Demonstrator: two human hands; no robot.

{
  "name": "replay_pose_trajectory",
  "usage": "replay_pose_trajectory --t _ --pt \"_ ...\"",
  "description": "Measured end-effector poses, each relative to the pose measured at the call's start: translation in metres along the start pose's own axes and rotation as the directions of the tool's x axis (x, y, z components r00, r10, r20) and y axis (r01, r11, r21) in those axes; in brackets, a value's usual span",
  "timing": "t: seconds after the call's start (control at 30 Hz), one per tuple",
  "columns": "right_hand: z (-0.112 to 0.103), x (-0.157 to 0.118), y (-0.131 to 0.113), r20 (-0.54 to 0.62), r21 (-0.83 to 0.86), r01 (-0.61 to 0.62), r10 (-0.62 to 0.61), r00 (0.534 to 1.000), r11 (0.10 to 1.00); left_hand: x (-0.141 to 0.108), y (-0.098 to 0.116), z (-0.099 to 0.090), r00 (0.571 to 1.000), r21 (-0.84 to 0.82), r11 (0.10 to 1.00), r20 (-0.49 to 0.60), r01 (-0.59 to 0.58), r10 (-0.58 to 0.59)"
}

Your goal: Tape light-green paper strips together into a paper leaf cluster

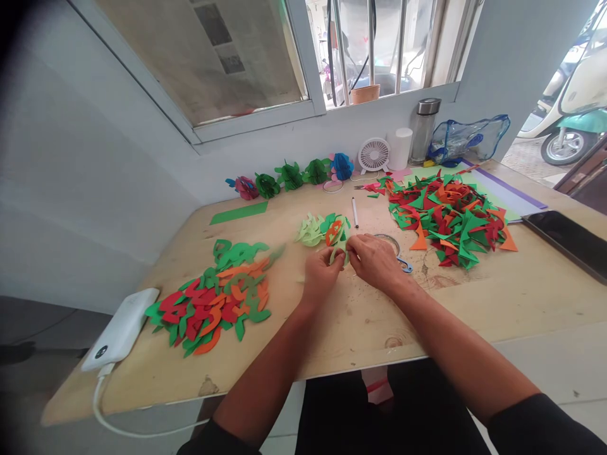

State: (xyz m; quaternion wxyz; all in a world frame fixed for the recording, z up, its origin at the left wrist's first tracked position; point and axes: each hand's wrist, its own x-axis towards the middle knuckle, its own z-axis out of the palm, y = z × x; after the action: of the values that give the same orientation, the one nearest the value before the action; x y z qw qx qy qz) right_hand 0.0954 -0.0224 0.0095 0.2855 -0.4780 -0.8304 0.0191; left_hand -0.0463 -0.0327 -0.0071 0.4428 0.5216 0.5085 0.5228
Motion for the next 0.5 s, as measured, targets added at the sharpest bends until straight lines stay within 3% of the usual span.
replay_pose_trajectory --t 0.17,0.5 --pt "0.0021 -0.0007 0.001 0.008 -0.04 -0.001 0.001 1.0 0.999 -0.0004 0.0028 -0.0001 0.996 0.102 0.991 0.021 -0.085 0.083" --pt "-0.0002 -0.0009 -0.0019 0.039 -0.113 -0.014 0.019 0.999 0.993 -0.0011 0.005 -0.0007 0.992 0.232 0.964 0.03 -0.127 0.124"
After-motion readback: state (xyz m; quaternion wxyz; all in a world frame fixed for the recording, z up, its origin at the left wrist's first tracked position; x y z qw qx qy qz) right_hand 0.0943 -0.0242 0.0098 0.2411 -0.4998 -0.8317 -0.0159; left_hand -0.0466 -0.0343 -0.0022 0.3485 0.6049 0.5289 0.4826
